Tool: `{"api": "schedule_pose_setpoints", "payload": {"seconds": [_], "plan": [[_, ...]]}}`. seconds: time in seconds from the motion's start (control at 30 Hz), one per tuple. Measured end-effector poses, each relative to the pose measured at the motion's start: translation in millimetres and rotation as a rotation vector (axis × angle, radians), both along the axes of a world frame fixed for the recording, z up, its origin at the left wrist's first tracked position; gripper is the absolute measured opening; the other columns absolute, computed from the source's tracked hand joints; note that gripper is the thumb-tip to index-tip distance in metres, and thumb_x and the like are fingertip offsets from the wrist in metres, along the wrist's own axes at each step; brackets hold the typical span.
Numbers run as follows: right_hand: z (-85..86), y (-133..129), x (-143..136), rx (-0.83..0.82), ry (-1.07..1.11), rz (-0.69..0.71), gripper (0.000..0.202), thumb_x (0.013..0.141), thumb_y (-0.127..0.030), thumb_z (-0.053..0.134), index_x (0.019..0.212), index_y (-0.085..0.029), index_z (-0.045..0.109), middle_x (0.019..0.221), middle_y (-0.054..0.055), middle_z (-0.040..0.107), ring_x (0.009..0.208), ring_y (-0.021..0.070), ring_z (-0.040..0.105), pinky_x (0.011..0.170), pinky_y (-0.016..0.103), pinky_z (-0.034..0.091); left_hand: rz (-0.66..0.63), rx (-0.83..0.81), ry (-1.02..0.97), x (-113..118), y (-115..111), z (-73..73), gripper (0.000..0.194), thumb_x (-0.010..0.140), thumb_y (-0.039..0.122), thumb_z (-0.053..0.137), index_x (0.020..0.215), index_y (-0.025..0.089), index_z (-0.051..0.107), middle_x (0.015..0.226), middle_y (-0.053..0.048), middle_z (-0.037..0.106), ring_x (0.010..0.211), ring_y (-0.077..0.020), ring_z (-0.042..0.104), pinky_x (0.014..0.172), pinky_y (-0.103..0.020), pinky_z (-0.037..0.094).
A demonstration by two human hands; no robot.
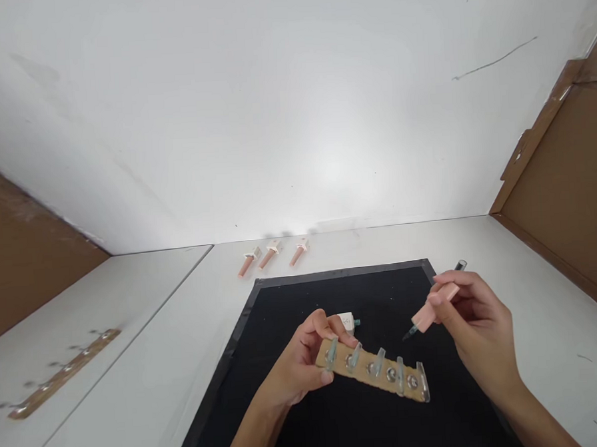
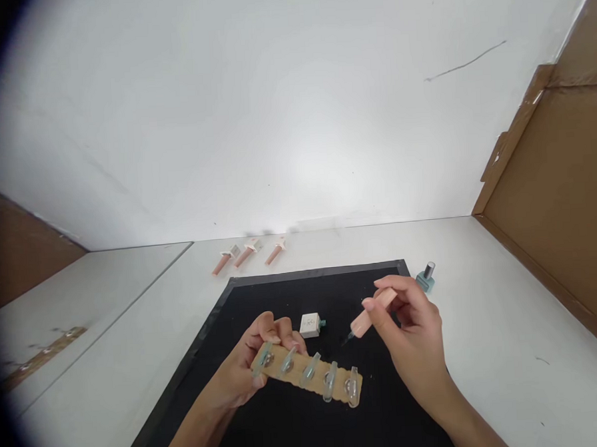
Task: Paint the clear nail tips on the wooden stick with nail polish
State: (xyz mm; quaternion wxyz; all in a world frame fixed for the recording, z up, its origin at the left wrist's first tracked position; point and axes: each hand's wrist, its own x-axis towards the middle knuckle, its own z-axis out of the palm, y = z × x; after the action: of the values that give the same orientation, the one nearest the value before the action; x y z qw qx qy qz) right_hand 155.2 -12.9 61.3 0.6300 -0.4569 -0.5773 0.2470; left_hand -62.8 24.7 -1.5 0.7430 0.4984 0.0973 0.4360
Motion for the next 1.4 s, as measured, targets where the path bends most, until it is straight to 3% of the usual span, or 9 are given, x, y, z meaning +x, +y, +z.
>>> {"api": "schedule_pose_setpoints", "payload": {"seconds": [0.07,0.2,0.43,0.63,0.83,1.0,1.13,1.23,1.4], "plan": [[-1.2,-1,0,0.02,0.009,-0.03,0.006,0.082,-0.025,0.065,0.085,-0.025,0.06,0.052,-0.004,0.063,0.05,0.0158,0.063,0.046,0.025,0.052,-0.003,-0.005,0.002,0,0,0.4,0.025,0.068,0.022,0.076,0.083,0.024,0.056,0.085,0.002,0.063,0.084,-0.0161,0.063,0.073,-0.029,0.049],[-2.8,-6,-4,0.066,-0.047,0.187,0.007,0.084,-0.024,0.063,0.09,-0.026,0.059,0.05,-0.004,0.065,0.045,0.0151,0.06,0.043,0.025,0.049,-0.003,-0.008,0.005,0,0,-0.3,0.026,0.067,0.022,0.077,0.083,0.024,0.056,0.085,0.002,0.064,0.083,-0.015,0.063,0.073,-0.029,0.049],[0.0,-3,-6,0.066,-0.016,0.077,0.006,0.087,-0.023,0.058,0.091,-0.027,0.057,0.05,-0.005,0.065,0.046,0.0163,0.063,0.048,0.029,0.052,0.007,-0.016,0.028,0,-1,3.1,0.028,0.065,0.023,0.078,0.081,0.023,0.055,0.083,0.002,0.062,0.082,-0.0164,0.063,0.072,-0.03,0.049],[-0.3,-6,-3,0.087,-0.093,0.253,0.01,0.084,-0.021,0.063,0.091,-0.027,0.059,0.05,-0.005,0.066,0.043,0.0144,0.059,0.04,0.024,0.046,-0.005,-0.015,0.02,1,-1,5.1,0.028,0.065,0.023,0.078,0.082,0.024,0.055,0.084,0.002,0.062,0.082,-0.0155,0.063,0.071,-0.028,0.048],[0.6,-4,-2,0.073,0.019,0.106,0.004,0.088,-0.026,0.059,0.092,-0.027,0.058,0.05,-0.005,0.065,0.049,0.0158,0.063,0.05,0.027,0.052,0.024,-0.031,0.014,0,-2,2.6,0.028,0.066,0.024,0.078,0.081,0.024,0.054,0.084,0.003,0.061,0.082,-0.0159,0.063,0.073,-0.029,0.049],[-5.0,-4,-1,0.034,0.016,0.172,0.011,0.083,-0.035,0.064,0.087,-0.026,0.061,0.059,-0.002,0.064,0.049,0.0156,0.061,0.044,0.025,0.051,0.028,-0.037,0.024,0,-2,7.7,0.031,0.065,0.028,0.078,0.078,0.023,0.05,0.082,0.004,0.06,0.081,-0.0159,0.064,0.072,-0.029,0.049],[-12.2,2,1,-0.028,0.095,0.005,0.01,0.084,-0.034,0.063,0.088,-0.024,0.06,0.063,-0.001,0.063,0.051,0.0145,0.06,0.047,0.025,0.052,0.03,-0.054,0.052,0,-2,6.7,0.032,0.065,0.027,0.078,0.077,0.022,0.049,0.083,0.002,0.06,0.08,-0.0157,0.063,0.071,-0.028,0.048],[-15.8,11,4,-0.086,0.164,-0.078,0.015,0.08,-0.036,0.066,0.084,-0.022,0.062,0.064,-0.001,0.062,0.051,0.0129,0.058,0.046,0.023,0.051,0.023,-0.044,0.136,1,-3,5.6,0.034,0.064,0.025,0.078,0.075,0.021,0.047,0.084,-0.001,0.06,0.076,-0.0144,0.061,0.066,-0.025,0.046],[-17.1,21,5,-0.145,0.238,-0.053,0.02,0.074,-0.038,0.071,0.08,-0.021,0.061,0.059,-0.003,0.059,0.048,0.0121,0.055,0.046,0.024,0.049,-0.065,-0.035,0.431,6,-8,11.7,0.035,0.058,0.014,0.074,0.067,0.019,0.041,0.084,0.0,0.056,0.067,-0.0097,0.052,0.059,-0.022,0.043]]}}
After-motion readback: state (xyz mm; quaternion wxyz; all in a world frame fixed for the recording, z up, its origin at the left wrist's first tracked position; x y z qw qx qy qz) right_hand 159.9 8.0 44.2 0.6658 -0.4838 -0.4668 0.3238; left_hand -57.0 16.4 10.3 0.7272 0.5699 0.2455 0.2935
